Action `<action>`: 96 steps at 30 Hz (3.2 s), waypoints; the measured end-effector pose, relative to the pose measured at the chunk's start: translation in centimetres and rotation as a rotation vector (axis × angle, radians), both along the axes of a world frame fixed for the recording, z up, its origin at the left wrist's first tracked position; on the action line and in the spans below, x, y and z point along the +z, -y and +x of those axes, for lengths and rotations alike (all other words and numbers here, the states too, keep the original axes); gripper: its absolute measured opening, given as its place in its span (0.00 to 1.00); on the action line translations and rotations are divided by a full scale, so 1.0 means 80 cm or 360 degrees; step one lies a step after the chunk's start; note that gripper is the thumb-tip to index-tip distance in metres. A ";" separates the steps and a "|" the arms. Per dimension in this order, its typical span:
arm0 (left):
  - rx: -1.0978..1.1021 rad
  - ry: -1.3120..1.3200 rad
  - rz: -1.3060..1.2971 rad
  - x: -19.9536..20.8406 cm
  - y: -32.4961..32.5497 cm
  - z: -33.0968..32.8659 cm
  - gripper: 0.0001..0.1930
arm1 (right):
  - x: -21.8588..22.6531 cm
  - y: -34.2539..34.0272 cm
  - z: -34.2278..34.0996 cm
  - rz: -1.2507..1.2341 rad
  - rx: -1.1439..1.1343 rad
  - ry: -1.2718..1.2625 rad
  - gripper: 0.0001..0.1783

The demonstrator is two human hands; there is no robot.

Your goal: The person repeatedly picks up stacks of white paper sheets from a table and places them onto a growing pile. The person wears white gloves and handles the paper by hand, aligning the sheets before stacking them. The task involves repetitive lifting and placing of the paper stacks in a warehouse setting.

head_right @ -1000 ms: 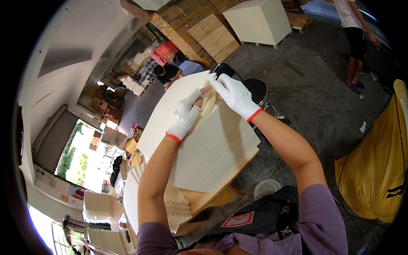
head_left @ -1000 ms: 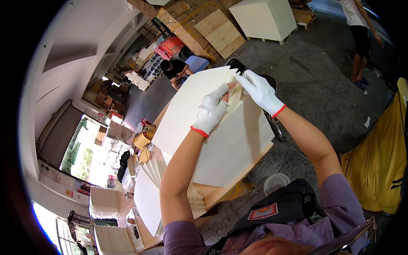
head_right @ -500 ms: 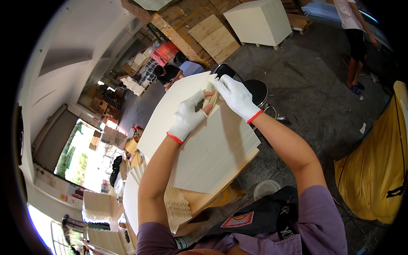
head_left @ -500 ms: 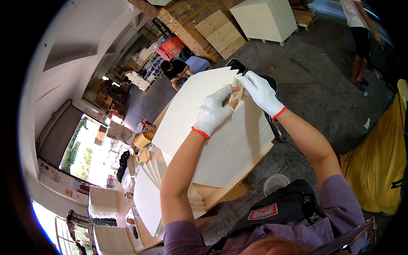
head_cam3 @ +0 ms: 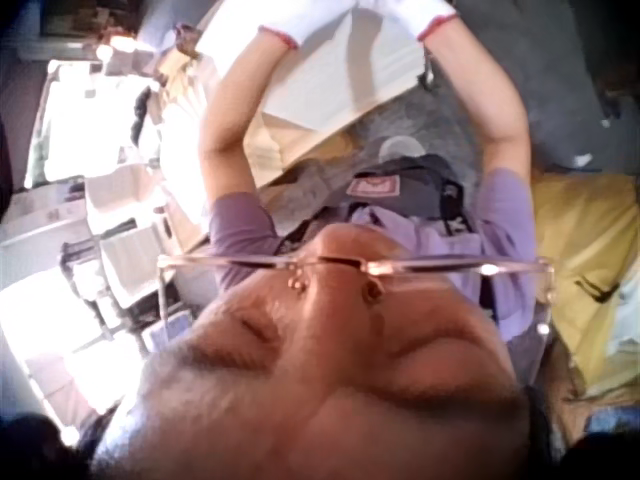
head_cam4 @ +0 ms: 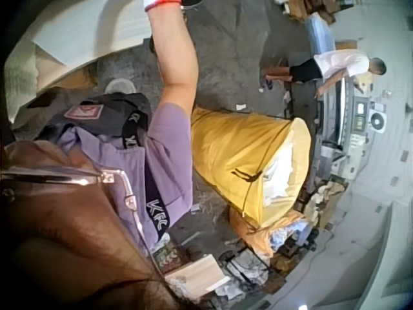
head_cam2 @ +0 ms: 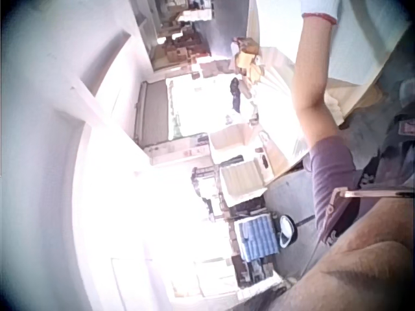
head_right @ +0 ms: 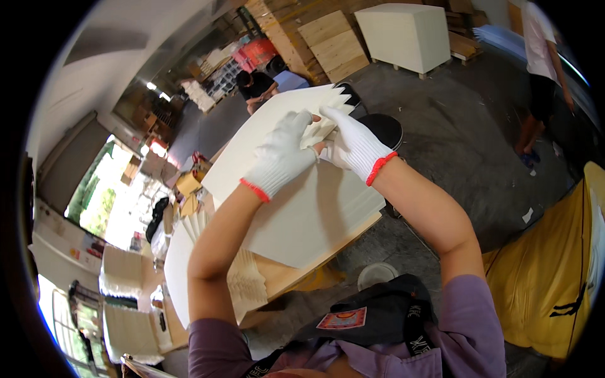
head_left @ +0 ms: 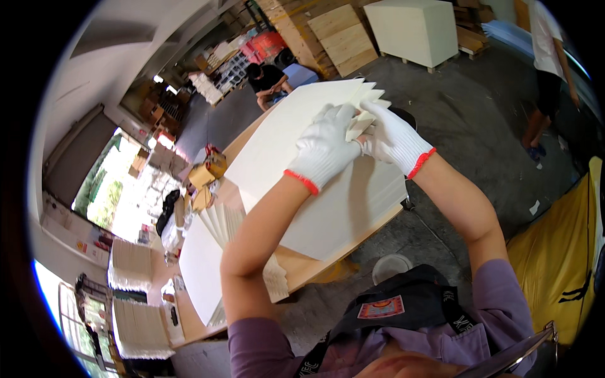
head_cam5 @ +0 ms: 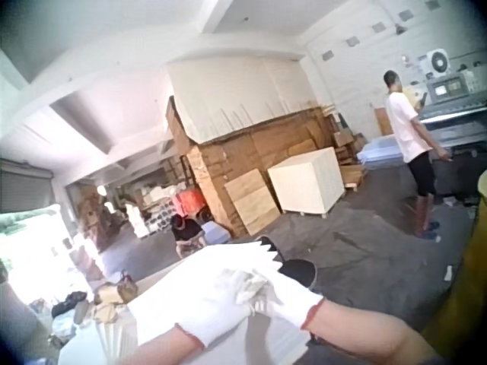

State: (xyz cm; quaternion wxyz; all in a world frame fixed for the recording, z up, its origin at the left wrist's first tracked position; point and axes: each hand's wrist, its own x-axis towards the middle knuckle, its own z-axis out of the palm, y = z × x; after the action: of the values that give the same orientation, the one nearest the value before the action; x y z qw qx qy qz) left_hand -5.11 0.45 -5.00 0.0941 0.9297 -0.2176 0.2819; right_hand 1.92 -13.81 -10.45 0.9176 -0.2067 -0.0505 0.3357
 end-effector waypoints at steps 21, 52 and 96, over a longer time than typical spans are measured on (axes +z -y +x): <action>-0.0851 -0.1153 -0.3846 -0.118 -0.086 -0.245 0.35 | 0.023 0.082 -0.068 -0.0956 0.0012 0.0521 0.22; 0.0772 0.1068 -0.3476 -0.193 -0.325 -0.429 0.13 | -0.119 -0.413 -0.267 -0.0918 0.1158 0.1020 0.37; 0.0043 -0.0304 -0.0136 0.004 -0.030 0.002 0.16 | -0.001 0.093 0.012 -0.2877 -0.0911 0.1831 0.36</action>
State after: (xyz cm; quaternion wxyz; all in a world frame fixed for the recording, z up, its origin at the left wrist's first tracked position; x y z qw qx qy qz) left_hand -4.96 2.81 -4.66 0.1502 0.9503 -0.1829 0.2023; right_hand 2.91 -21.25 -10.53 0.3122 -0.9292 -0.1560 -0.1215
